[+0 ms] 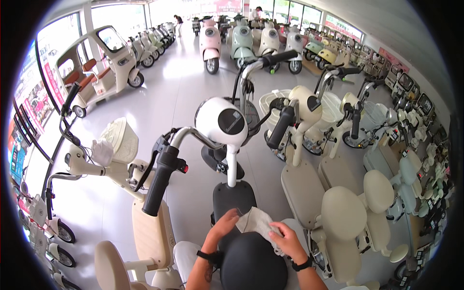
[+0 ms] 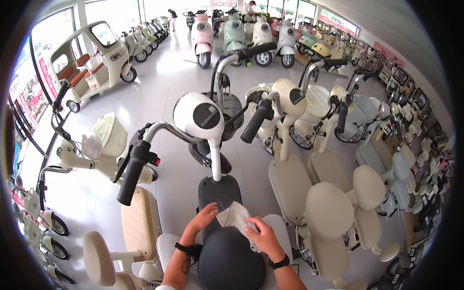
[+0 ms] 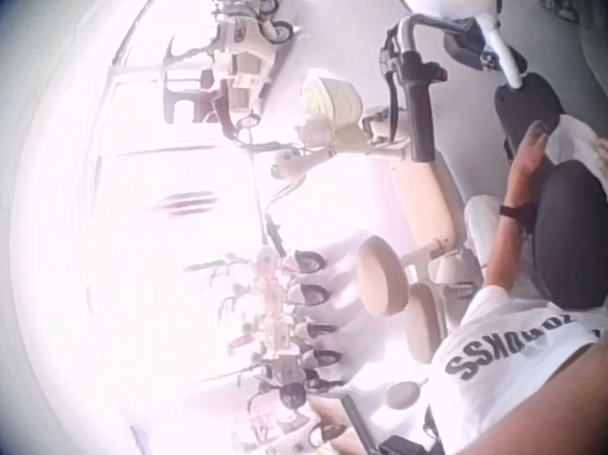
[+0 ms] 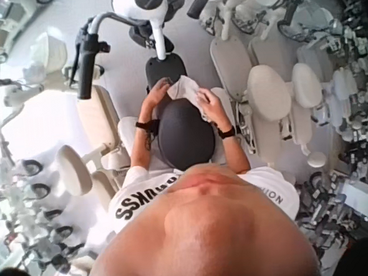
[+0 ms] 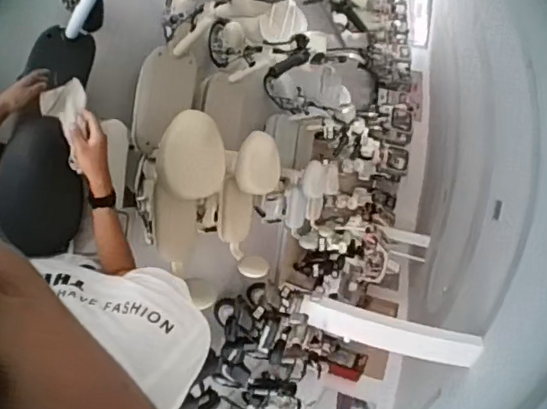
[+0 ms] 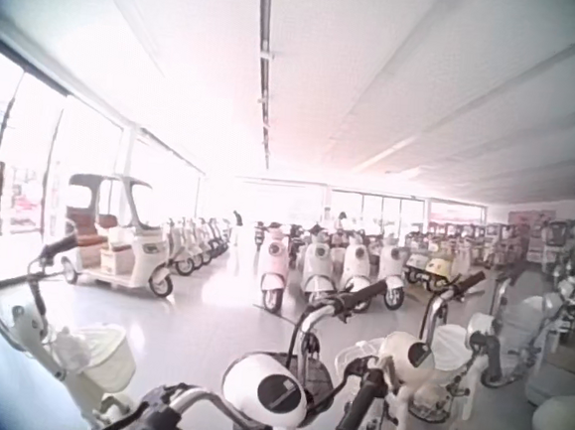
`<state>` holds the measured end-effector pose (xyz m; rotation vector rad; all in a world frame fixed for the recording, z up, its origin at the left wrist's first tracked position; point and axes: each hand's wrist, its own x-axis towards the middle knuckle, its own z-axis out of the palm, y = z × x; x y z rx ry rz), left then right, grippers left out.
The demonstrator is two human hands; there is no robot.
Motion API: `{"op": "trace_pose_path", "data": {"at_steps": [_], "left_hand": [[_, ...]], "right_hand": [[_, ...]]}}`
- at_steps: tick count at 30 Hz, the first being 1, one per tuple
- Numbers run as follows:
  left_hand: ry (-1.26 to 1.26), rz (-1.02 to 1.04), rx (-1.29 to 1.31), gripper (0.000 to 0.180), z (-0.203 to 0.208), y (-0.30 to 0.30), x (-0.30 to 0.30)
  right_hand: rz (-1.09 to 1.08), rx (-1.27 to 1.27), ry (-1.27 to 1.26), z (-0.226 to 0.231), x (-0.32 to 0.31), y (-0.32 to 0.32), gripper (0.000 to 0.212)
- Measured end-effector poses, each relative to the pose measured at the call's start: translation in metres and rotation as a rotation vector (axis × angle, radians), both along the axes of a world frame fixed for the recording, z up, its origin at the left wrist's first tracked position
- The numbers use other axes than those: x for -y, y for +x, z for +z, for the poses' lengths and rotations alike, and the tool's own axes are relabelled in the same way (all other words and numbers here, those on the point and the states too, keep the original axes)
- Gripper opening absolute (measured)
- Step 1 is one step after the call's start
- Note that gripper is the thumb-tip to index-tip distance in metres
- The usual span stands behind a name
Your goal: Cleaning various parts of an electric scooter with a cloth, including handlebars and body panels.
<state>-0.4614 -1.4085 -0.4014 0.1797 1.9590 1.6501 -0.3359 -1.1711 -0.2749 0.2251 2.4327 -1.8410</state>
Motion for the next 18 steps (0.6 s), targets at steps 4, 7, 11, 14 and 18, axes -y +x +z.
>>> {"op": "trace_pose_path", "data": {"at_steps": [4,7,11,14,18], "left_hand": [[0.013,-0.268,-0.088,0.053,0.094,0.052,0.014],[-0.144,-0.474,-0.294,0.056,0.125,0.091,0.015],[-0.338,-0.418,-0.765,0.066,0.117,0.136,0.024],[-0.156,-0.232,-0.538,0.066,0.108,0.17,0.035],[0.324,0.052,-0.011,0.07,0.131,0.229,0.023]], "right_hand": [[0.205,-0.093,-0.007,0.022,0.022,0.035,0.039],[0.359,-0.238,0.061,0.019,0.04,0.048,0.042],[0.625,-0.149,0.166,0.024,0.058,0.069,0.048],[0.629,-0.2,0.118,0.007,0.062,0.087,0.046],[0.577,-0.053,-0.215,0.013,0.062,0.108,0.053]]}}
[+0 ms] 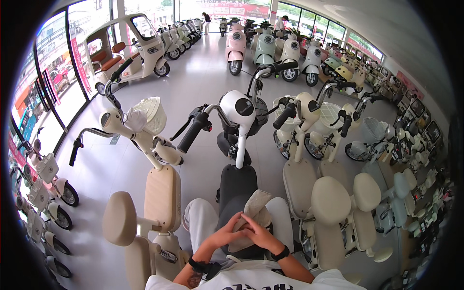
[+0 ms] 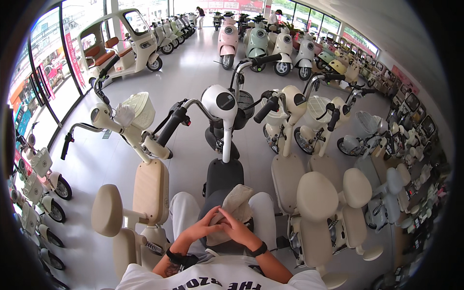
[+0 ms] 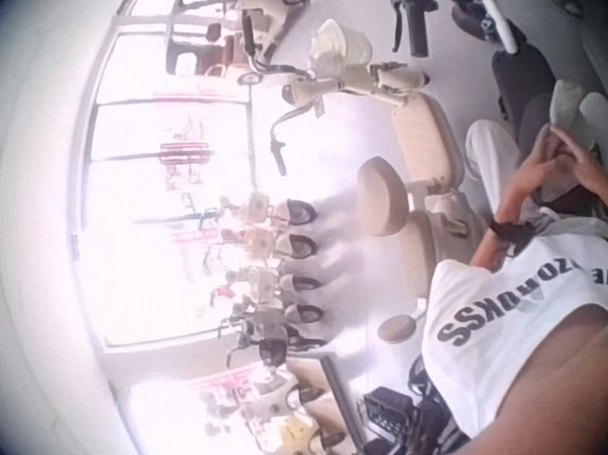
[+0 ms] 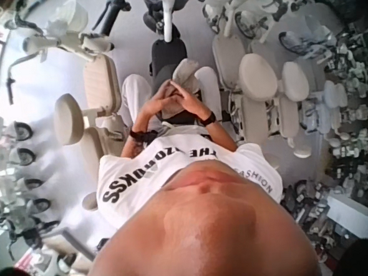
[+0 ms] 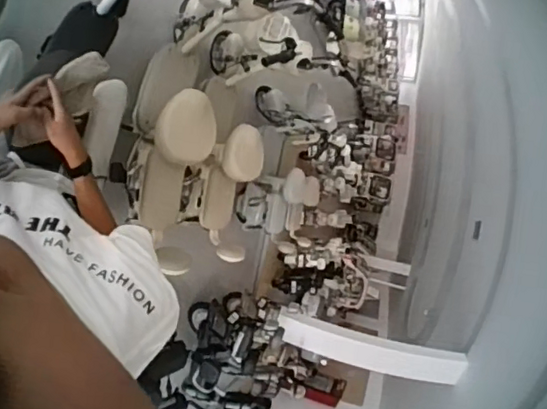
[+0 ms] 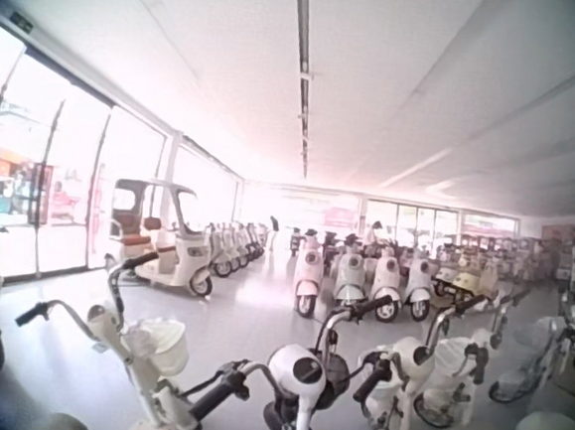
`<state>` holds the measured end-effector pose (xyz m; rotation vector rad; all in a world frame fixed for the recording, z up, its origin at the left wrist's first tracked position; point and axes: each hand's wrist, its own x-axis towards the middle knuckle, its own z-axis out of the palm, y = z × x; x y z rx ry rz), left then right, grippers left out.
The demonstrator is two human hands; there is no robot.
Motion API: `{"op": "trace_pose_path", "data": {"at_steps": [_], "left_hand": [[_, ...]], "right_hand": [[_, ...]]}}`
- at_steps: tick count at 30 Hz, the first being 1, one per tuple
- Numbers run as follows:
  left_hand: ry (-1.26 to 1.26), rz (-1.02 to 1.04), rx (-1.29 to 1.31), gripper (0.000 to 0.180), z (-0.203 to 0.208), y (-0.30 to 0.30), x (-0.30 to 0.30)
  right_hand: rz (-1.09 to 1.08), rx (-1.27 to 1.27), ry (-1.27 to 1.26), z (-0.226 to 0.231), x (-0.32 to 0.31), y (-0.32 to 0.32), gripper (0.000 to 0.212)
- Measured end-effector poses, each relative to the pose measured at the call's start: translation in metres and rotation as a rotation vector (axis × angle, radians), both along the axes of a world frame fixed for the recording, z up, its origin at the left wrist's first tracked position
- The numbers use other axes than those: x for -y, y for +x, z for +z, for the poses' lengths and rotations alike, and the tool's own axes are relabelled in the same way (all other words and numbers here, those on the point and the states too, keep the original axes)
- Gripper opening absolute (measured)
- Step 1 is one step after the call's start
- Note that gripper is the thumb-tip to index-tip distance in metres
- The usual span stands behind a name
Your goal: Cleaning various parts of an electric scooter with a cloth, including handlebars and body panels.
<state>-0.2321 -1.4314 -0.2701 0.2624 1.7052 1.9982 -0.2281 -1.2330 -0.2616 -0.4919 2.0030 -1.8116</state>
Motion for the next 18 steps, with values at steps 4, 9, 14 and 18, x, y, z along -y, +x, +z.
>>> {"op": "trace_pose_path", "data": {"at_steps": [4,9,14,18], "left_hand": [[-0.249,0.135,-0.327,0.06,-0.038,0.019,-0.024],[-0.339,0.19,-0.25,0.039,-0.035,0.017,-0.03],[-0.353,0.342,-0.251,0.027,-0.038,0.024,-0.027],[-0.181,0.415,-0.118,0.022,-0.05,0.021,-0.02]], "right_hand": [[-0.317,-0.216,0.24,-0.018,0.006,0.014,0.059],[-0.453,-0.785,0.703,-0.025,-0.011,0.003,0.069],[-0.444,-0.739,0.783,-0.037,-0.014,0.016,0.068],[-0.497,-0.732,0.68,-0.037,-0.019,0.026,0.067]]}}
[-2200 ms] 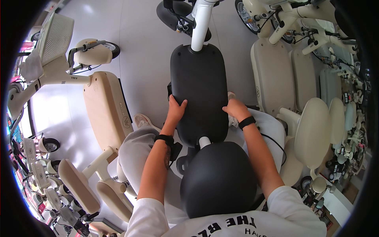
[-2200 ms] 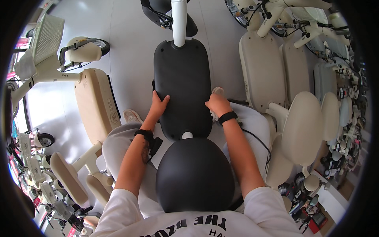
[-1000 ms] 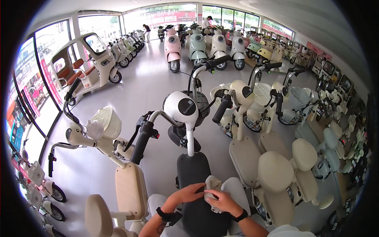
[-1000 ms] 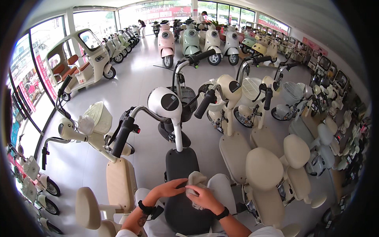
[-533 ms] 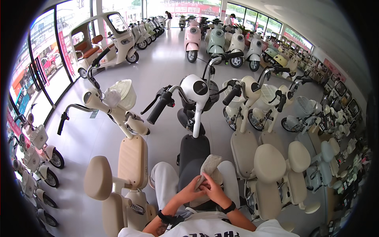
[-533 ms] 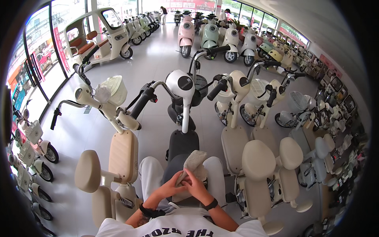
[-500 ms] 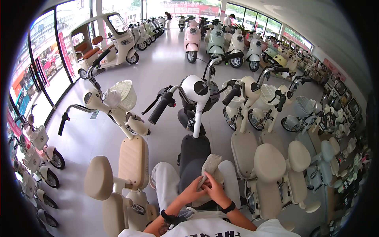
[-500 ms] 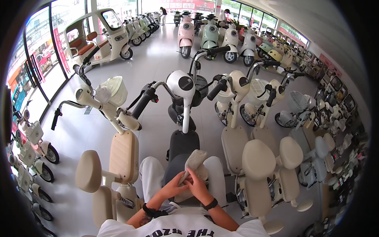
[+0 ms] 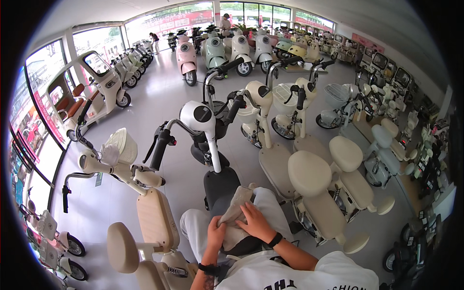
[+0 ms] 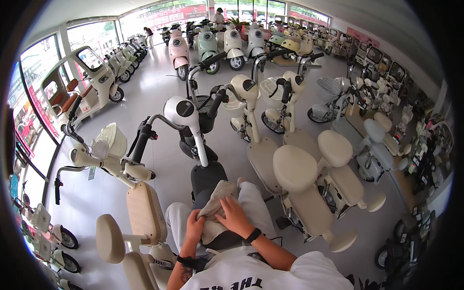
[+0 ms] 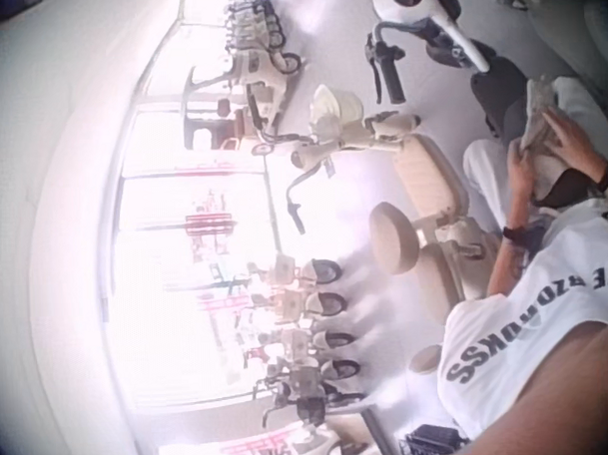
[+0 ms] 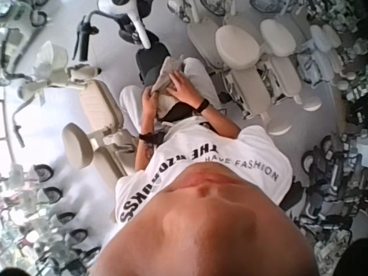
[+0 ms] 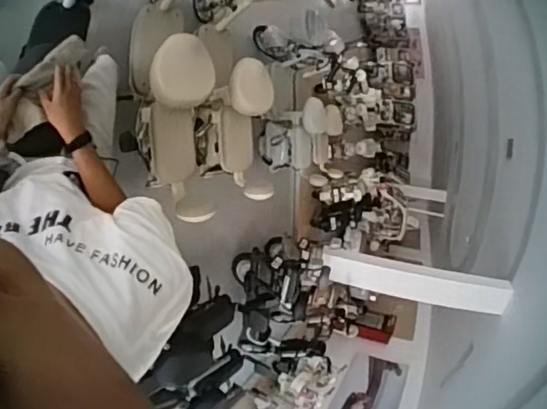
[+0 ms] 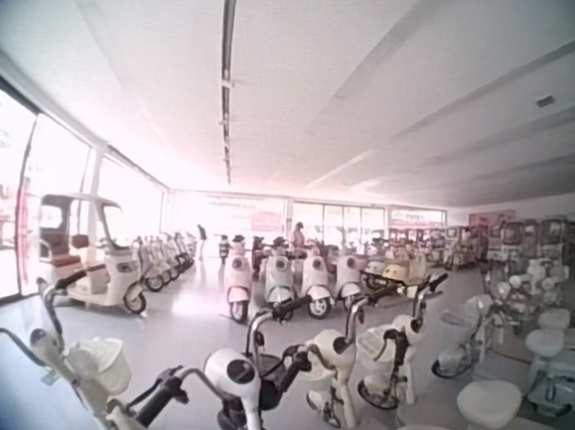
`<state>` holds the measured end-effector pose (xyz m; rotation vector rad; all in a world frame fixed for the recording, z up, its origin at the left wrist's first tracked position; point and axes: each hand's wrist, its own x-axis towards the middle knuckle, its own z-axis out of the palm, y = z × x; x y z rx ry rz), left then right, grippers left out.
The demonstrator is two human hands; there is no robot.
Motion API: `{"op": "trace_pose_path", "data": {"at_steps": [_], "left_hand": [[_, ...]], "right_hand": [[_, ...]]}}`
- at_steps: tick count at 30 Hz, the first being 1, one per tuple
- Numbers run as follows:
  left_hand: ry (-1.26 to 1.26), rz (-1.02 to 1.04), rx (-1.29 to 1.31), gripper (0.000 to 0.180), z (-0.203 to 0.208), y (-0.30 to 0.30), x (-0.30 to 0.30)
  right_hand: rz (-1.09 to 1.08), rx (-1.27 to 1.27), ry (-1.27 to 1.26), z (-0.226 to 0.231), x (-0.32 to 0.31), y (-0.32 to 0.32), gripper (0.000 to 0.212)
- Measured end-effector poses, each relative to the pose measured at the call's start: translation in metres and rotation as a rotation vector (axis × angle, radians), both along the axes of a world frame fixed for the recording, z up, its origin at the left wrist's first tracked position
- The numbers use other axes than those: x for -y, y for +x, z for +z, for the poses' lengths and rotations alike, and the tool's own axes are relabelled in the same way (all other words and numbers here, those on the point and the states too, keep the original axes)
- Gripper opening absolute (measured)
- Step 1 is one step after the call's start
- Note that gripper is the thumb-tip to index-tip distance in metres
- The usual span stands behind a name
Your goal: Cleaning various parts of an electric scooter with a cloth, including handlebars and body panels.
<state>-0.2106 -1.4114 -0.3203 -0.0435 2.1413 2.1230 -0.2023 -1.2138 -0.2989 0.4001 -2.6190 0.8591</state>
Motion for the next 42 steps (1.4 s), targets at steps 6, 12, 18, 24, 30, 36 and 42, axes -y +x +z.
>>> {"op": "trace_pose_path", "data": {"at_steps": [6,12,18,24,30,36,42], "left_hand": [[0.078,0.05,0.032,0.026,0.018,0.01,-0.003],[0.071,0.067,-0.026,0.03,0.016,0.014,-0.006],[0.256,-0.014,0.103,0.03,0.025,0.007,-0.005],[0.061,0.023,-0.008,0.029,0.014,0.009,-0.006],[0.077,0.033,0.014,0.028,0.017,0.011,-0.004],[0.037,0.035,0.028,0.026,0.006,0.008,0.001],[0.099,0.018,0.054,0.026,0.013,0.012,0.002]], "right_hand": [[-0.019,0.027,0.004,0.005,0.004,0.003,0.074],[-0.062,0.206,-0.01,-0.02,-0.013,0.004,0.087],[-0.03,0.378,-0.207,-0.017,-0.028,0.017,0.088],[-0.068,0.274,-0.017,-0.031,-0.018,0.008,0.086],[-0.027,0.278,-0.133,-0.031,-0.019,0.005,0.085],[-0.03,0.249,-0.155,-0.028,-0.016,0.012,0.084],[-0.034,0.236,-0.161,-0.027,-0.017,0.015,0.082]]}}
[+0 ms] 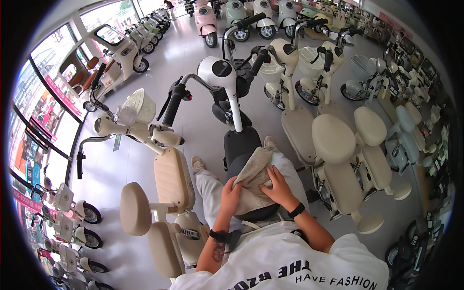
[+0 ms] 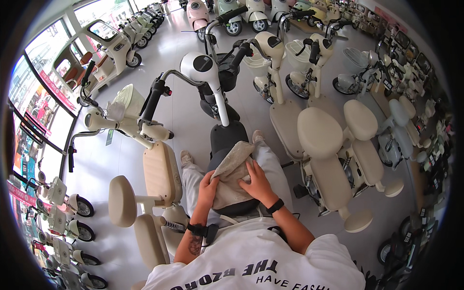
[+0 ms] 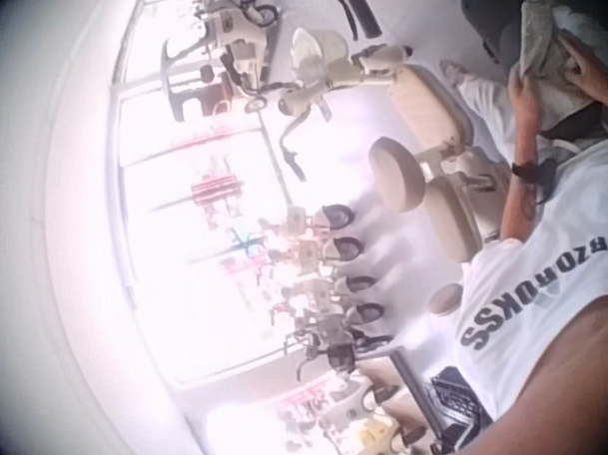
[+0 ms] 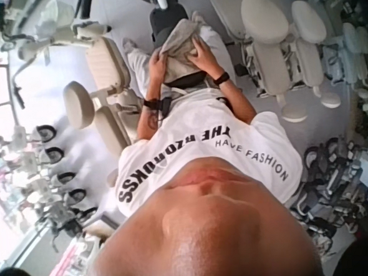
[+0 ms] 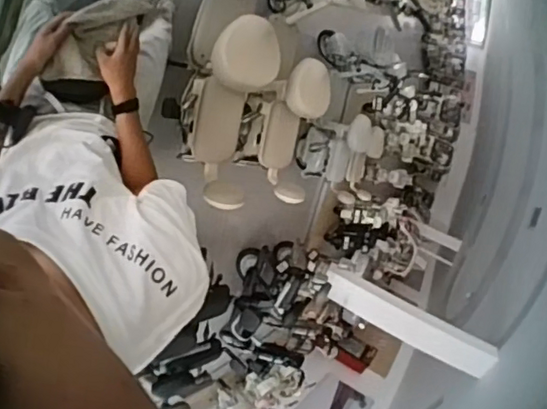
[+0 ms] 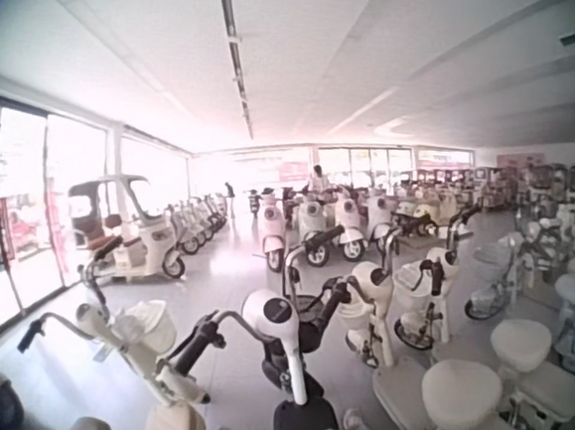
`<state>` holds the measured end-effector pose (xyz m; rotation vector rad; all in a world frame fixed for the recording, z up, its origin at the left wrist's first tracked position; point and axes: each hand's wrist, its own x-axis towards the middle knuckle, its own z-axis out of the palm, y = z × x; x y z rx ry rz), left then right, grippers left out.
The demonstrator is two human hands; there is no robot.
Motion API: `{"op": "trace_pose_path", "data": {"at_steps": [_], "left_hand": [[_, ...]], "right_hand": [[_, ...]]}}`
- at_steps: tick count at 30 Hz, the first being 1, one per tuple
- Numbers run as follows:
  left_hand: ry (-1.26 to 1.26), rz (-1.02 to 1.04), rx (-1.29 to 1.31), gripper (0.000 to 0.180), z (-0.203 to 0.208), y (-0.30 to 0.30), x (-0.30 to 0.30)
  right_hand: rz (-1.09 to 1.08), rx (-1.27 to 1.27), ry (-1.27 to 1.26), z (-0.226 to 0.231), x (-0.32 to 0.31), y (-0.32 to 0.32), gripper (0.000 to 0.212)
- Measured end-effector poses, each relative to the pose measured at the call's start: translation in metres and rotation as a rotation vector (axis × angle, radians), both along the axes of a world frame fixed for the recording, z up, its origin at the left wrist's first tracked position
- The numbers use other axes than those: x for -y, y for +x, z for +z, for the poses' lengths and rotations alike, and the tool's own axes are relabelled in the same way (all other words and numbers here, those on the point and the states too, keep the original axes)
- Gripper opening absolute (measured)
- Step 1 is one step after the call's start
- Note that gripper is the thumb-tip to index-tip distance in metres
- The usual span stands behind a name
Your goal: Cleaning various parts of an electric scooter with a cloth, including handlebars and body panels.
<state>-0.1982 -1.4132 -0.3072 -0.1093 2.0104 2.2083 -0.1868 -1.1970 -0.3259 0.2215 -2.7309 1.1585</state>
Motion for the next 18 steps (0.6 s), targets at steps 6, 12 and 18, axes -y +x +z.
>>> {"op": "trace_pose_path", "data": {"at_steps": [6,12,18], "left_hand": [[0.065,0.002,0.012,0.029,0.002,0.001,-0.003],[0.14,-0.016,0.039,0.029,0.003,-0.005,-0.001],[0.223,0.022,0.122,0.029,0.012,-0.018,-0.005]], "right_hand": [[0.007,0.026,-0.015,0.003,-0.006,-0.001,0.081],[0.015,0.004,0.008,0.001,-0.007,-0.014,0.078],[0.011,0.039,0.026,0.011,-0.005,-0.039,0.079]]}}
